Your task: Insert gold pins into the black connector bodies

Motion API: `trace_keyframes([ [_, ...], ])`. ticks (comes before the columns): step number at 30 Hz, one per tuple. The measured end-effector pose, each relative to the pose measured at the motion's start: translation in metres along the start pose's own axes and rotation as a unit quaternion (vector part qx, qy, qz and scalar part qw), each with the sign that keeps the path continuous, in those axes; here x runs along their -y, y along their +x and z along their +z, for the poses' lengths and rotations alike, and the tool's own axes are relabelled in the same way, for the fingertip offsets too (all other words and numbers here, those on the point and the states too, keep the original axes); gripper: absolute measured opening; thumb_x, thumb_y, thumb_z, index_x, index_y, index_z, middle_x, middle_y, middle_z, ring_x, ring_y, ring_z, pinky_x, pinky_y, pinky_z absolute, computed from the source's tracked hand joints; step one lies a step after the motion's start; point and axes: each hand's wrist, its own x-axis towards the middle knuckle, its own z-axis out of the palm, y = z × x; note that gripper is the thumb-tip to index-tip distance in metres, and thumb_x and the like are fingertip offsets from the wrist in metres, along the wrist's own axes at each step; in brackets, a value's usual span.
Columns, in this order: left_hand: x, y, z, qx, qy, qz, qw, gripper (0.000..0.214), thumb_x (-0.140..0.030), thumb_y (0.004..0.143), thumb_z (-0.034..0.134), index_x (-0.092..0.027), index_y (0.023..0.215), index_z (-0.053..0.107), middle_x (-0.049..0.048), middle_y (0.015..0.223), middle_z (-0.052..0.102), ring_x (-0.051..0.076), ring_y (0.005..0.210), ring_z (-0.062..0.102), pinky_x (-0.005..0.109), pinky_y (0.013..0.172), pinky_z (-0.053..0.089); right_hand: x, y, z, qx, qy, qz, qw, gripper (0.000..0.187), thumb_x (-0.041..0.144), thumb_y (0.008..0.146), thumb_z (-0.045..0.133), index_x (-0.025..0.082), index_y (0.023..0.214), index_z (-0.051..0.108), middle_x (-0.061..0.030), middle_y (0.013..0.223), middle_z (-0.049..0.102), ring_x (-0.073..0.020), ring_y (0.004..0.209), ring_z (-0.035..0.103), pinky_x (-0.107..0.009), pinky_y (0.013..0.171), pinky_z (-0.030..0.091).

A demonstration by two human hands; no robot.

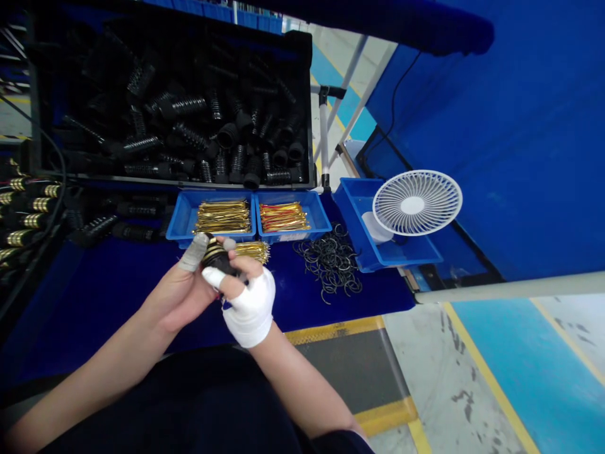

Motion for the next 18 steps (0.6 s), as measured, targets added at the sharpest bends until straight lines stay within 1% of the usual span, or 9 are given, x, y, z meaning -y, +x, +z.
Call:
trace_keyframes([
  [1,-0.003,-0.002,0.0,0.009,0.002,-0.041,0.999,0.035,-0.039,0.08,0.082,-0.018,0.103,0.065,0.0047,0.094,0.069,0.016,0.083,0.068,0.029,0.076,0.06,-0.001,-0.002,-0.003,0.025,-0.038,-0.05,0.998,0.007,0.031,0.088,0.071,0.031,0.093,0.076,-0.0048,0.099,0.068,-0.0223,0.09,0.066,-0.038,0.08,0.053],
  [2,-0.006,-0.004,-0.001,0.012,0.013,-0.054,0.998,0.033,-0.033,0.08,0.082,-0.019,0.103,0.065,0.0029,0.086,0.068,0.015,0.077,0.066,0.028,0.073,0.059,-0.001,-0.004,-0.005,0.058,-0.061,-0.093,0.992,0.009,0.029,0.089,0.07,0.033,0.092,0.077,-0.0036,0.098,0.069,-0.0205,0.084,0.066,-0.036,0.076,0.052],
  [5,-0.016,-0.01,-0.012,-0.002,0.056,-0.002,0.998,0.023,-0.022,0.079,0.079,-0.02,0.094,0.062,-0.0041,0.061,0.055,0.009,0.054,0.053,0.019,0.052,0.05,0.001,-0.011,-0.012,0.179,-0.061,-0.183,0.965,0.026,0.023,0.094,0.063,0.036,0.113,0.073,-0.002,0.108,0.071,-0.0175,0.082,0.067,-0.033,0.073,0.052],
  [7,-0.023,-0.01,-0.026,-0.024,0.053,0.011,0.998,0.017,-0.024,0.082,0.076,-0.019,0.088,0.06,-0.0058,0.058,0.049,0.005,0.045,0.041,0.016,0.042,0.041,-0.001,-0.014,-0.018,0.235,-0.036,-0.184,0.954,0.039,0.017,0.094,0.056,0.034,0.128,0.066,-0.002,0.116,0.071,-0.0166,0.09,0.068,-0.03,0.076,0.053],
  [10,-0.032,-0.007,-0.053,-0.064,0.024,-0.009,0.998,0.017,-0.031,0.087,0.071,-0.017,0.092,0.062,-0.0045,0.067,0.051,0.003,0.044,0.037,0.014,0.038,0.04,-0.014,-0.018,-0.033,0.247,-0.045,-0.117,0.961,0.049,0.011,0.087,0.054,0.03,0.131,0.063,-0.0028,0.112,0.071,-0.0162,0.093,0.068,-0.028,0.08,0.053],
  [13,-0.037,-0.009,-0.083,-0.11,0.002,-0.023,0.994,0.012,-0.031,0.094,0.063,-0.019,0.094,0.062,-0.0033,0.068,0.051,0.003,0.045,0.039,0.014,0.04,0.043,-0.039,-0.023,-0.056,0.227,-0.139,-0.021,0.964,0.054,0.005,0.077,0.057,0.025,0.127,0.065,-0.0047,0.109,0.07,-0.0178,0.092,0.067,-0.029,0.084,0.052],
  [16,-0.038,-0.02,-0.112,-0.111,-0.031,-0.071,0.991,0.011,-0.028,0.097,0.056,-0.018,0.097,0.062,-0.0043,0.059,0.043,0.004,0.045,0.041,0.015,0.041,0.046,-0.063,-0.03,-0.078,0.228,-0.257,0.068,0.937,0.051,0.005,0.078,0.059,0.023,0.125,0.064,-0.0058,0.113,0.068,-0.0194,0.098,0.066,-0.028,0.088,0.05],
  [17,-0.038,-0.024,-0.122,-0.109,-0.044,-0.075,0.99,0.012,-0.028,0.095,0.06,-0.017,0.099,0.061,-0.0054,0.058,0.042,0.004,0.044,0.04,0.015,0.041,0.046,-0.068,-0.031,-0.084,0.227,-0.294,0.095,0.923,0.045,0.008,0.081,0.058,0.023,0.124,0.065,-0.0058,0.114,0.067,-0.0194,0.098,0.066,-0.028,0.088,0.05],
  [18,-0.037,-0.027,-0.131,-0.113,-0.058,-0.072,0.989,0.02,-0.031,0.091,0.067,-0.016,0.103,0.061,-0.0063,0.059,0.044,0.004,0.043,0.04,0.015,0.041,0.047,-0.071,-0.033,-0.088,0.226,-0.328,0.119,0.91,0.04,0.012,0.085,0.057,0.023,0.123,0.065,-0.0055,0.114,0.067,-0.0191,0.097,0.067,-0.028,0.087,0.05],
])
